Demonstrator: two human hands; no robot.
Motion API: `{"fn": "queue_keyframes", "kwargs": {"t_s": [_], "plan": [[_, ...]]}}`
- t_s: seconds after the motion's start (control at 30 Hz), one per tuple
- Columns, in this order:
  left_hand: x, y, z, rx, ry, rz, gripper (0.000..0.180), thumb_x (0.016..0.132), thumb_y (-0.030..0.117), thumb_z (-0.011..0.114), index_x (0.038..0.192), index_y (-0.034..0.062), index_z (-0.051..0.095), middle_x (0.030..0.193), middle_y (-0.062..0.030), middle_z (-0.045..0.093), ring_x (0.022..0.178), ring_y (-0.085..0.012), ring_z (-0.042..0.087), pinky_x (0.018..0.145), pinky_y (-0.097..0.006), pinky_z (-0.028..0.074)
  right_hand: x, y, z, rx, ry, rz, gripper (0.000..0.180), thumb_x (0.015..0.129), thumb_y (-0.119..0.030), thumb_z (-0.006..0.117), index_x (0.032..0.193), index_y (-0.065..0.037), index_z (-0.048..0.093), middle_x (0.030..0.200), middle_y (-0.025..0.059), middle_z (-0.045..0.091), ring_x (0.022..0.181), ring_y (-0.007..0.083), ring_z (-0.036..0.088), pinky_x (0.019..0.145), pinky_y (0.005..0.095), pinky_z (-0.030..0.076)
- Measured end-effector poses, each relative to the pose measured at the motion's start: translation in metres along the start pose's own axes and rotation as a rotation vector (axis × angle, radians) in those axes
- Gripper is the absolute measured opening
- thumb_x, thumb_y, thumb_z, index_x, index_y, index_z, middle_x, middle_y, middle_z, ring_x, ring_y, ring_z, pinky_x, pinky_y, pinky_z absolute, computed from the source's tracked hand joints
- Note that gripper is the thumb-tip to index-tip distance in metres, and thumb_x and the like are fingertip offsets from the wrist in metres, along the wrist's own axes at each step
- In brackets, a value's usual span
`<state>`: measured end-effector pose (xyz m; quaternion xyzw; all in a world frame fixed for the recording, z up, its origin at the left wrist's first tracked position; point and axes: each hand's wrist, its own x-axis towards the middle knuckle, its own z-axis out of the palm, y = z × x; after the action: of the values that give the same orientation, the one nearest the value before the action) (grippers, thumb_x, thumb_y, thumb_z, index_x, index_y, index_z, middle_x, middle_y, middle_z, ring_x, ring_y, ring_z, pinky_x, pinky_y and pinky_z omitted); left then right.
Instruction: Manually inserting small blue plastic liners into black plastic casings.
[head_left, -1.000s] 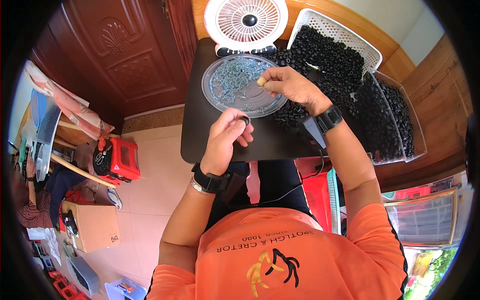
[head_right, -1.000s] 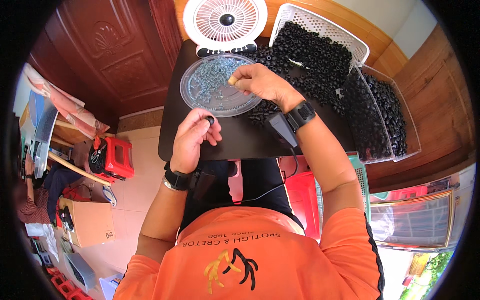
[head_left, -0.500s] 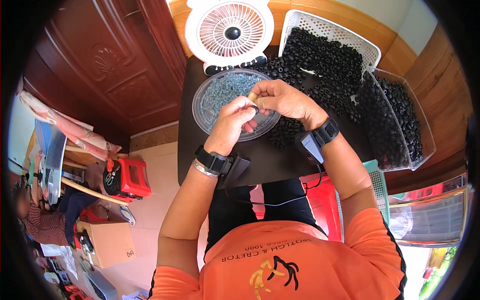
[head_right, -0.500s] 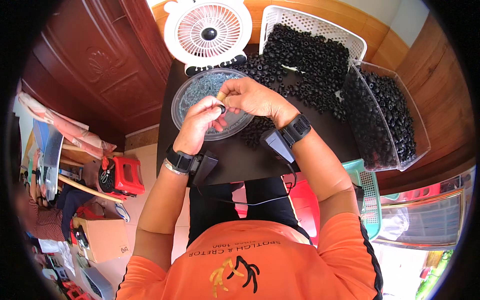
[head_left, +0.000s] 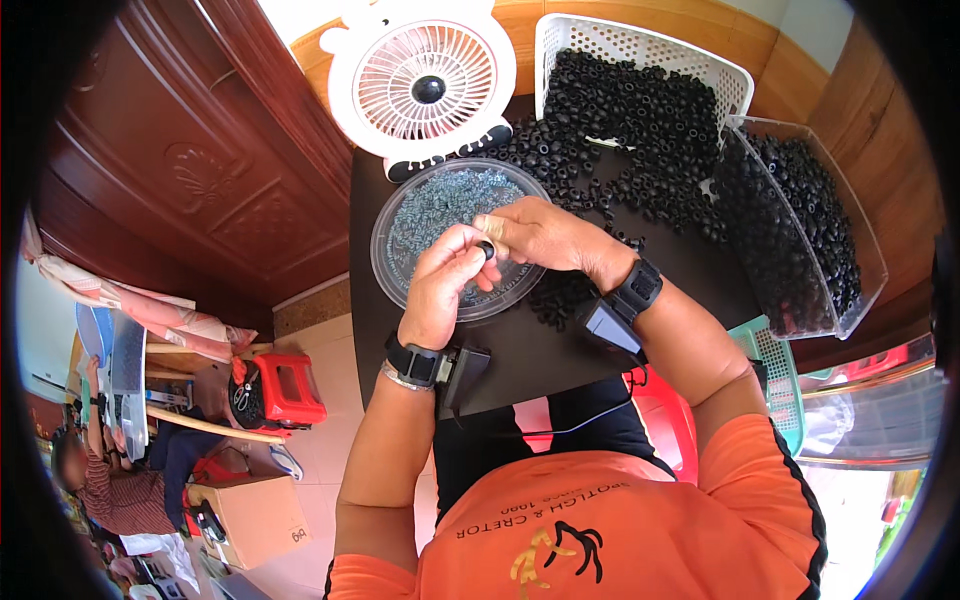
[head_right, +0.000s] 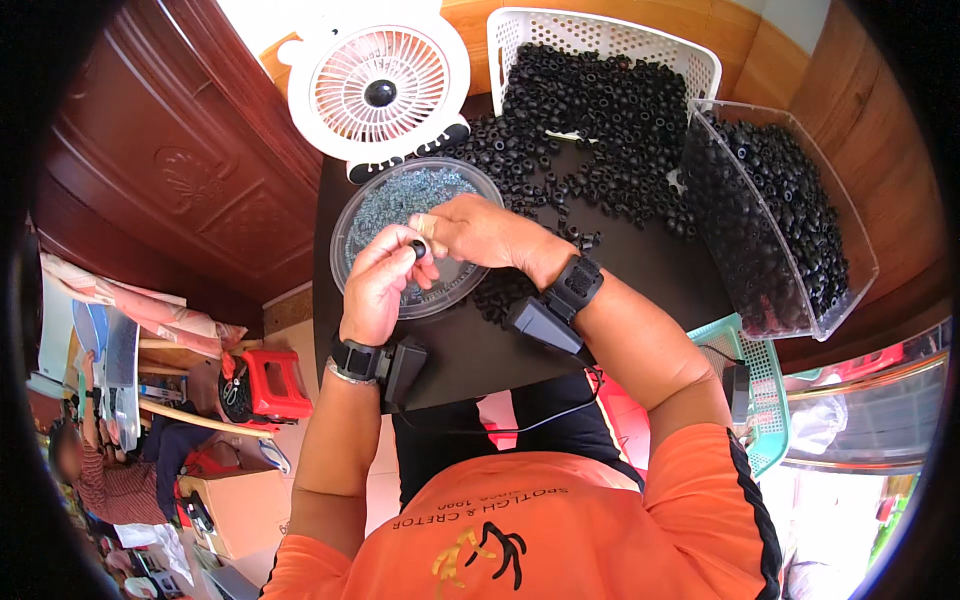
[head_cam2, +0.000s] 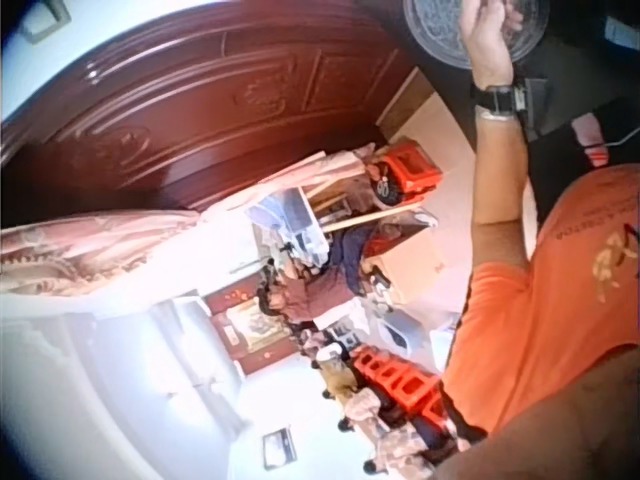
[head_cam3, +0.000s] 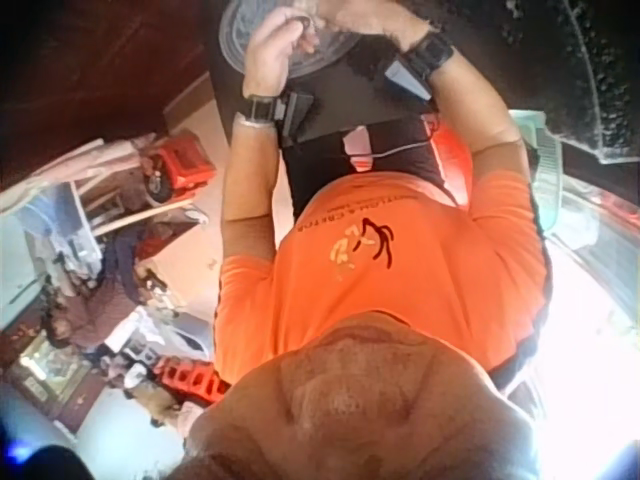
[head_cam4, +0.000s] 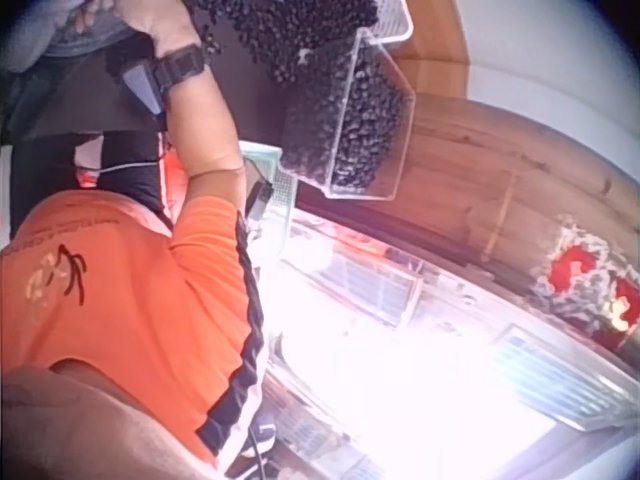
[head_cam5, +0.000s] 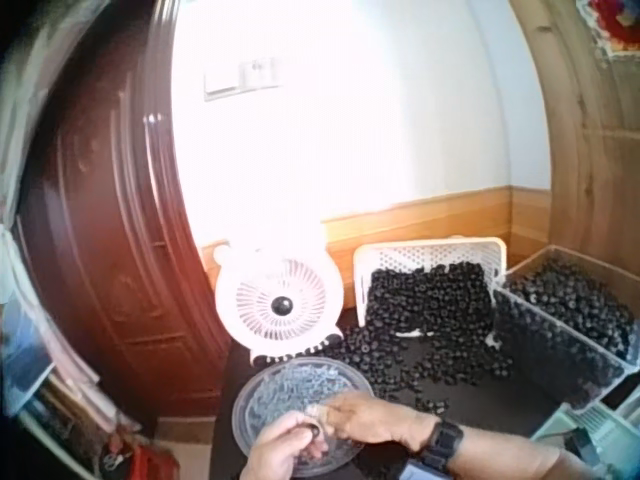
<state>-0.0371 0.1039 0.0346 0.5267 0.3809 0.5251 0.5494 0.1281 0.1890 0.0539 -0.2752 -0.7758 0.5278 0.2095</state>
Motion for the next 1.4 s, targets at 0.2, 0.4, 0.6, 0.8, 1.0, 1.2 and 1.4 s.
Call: {"fn": "queue_keyframes", "kwargs": {"t_s": [0.2,0.4,0.6,0.8,1.0,1.2,1.4], "plan": [[0.003,-0.001,-0.004,-0.027,-0.038,0.01,0.023,0.091,0.024,0.051,0.095,0.0022,0.055,0.087,-0.0074,0.057,0.074,-0.0149,0.056,0.066,-0.026,0.043,-0.002,0.006,0.0,-0.12,0.078,-0.12,0.034,0.093,-0.029,0.049,0.081,0.0,0.062,0.068,0.0132,0.061,0.065,0.0251,0.057,0.065,0.0372,0.045],[0.005,-0.009,-0.02,-0.437,-0.057,-0.069,0.025,0.09,0.026,0.051,0.097,0.0016,0.053,0.082,-0.0069,0.051,0.07,-0.0183,0.051,0.061,-0.026,0.039,0.001,0.012,0.007,-0.247,0.176,-0.228,0.024,0.09,-0.024,0.052,0.086,-0.002,0.061,0.076,0.0168,0.063,0.072,0.0343,0.061,0.067,0.0414,0.046],[0.007,-0.01,-0.024,-0.626,-0.118,-0.071,0.025,0.09,0.026,0.051,0.097,0.0012,0.052,0.08,-0.0065,0.048,0.069,-0.019,0.047,0.06,-0.027,0.038,-0.001,0.002,0.009,-0.229,0.179,-0.25,0.013,0.091,-0.013,0.056,0.091,-0.001,0.059,0.077,0.0081,0.061,0.072,0.0155,0.056,0.067,0.0308,0.046],[0.004,-0.006,-0.025,-0.7,-0.065,-0.016,0.024,0.091,0.025,0.051,0.096,0.0017,0.053,0.078,-0.007,0.049,0.069,-0.0191,0.047,0.06,-0.028,0.04,-0.002,0.002,0.006,-0.043,0.256,-0.311,0.01,0.092,-0.01,0.058,0.095,-0.001,0.061,0.085,0.0044,0.063,0.078,0.0109,0.056,0.071,0.0278,0.046],[0.002,-0.003,-0.016,-0.469,-0.031,-0.044,0.02,0.092,0.024,0.051,0.097,0.0049,0.054,0.074,-0.0057,0.056,0.062,-0.0161,0.054,0.054,-0.024,0.04,-0.006,-0.003,0.003,-0.182,0.303,-0.436,0.008,0.09,-0.008,0.061,0.094,-0.001,0.061,0.085,0.0066,0.063,0.08,0.014,0.059,0.073,0.0289,0.048],[0.001,0.003,-0.008,-0.207,0.029,-0.058,0.021,0.092,0.025,0.051,0.096,0.0045,0.052,0.076,-0.0049,0.056,0.064,-0.0136,0.055,0.055,-0.023,0.04,-0.008,-0.007,0.001,-0.361,0.372,-0.6,0.008,0.083,-0.006,0.064,0.09,-0.003,0.062,0.086,0.011,0.063,0.083,0.0319,0.061,0.073,0.0372,0.049],[0.002,0.003,-0.005,-0.098,0.071,-0.06,0.019,0.093,0.024,0.051,0.096,0.0049,0.053,0.078,-0.0044,0.057,0.064,-0.0124,0.055,0.056,-0.023,0.041,-0.013,-0.012,-0.002,-0.455,0.363,-0.632,0.008,0.084,-0.007,0.064,0.09,-0.002,0.062,0.085,0.0104,0.062,0.082,0.0303,0.06,0.074,0.0374,0.049]]}}
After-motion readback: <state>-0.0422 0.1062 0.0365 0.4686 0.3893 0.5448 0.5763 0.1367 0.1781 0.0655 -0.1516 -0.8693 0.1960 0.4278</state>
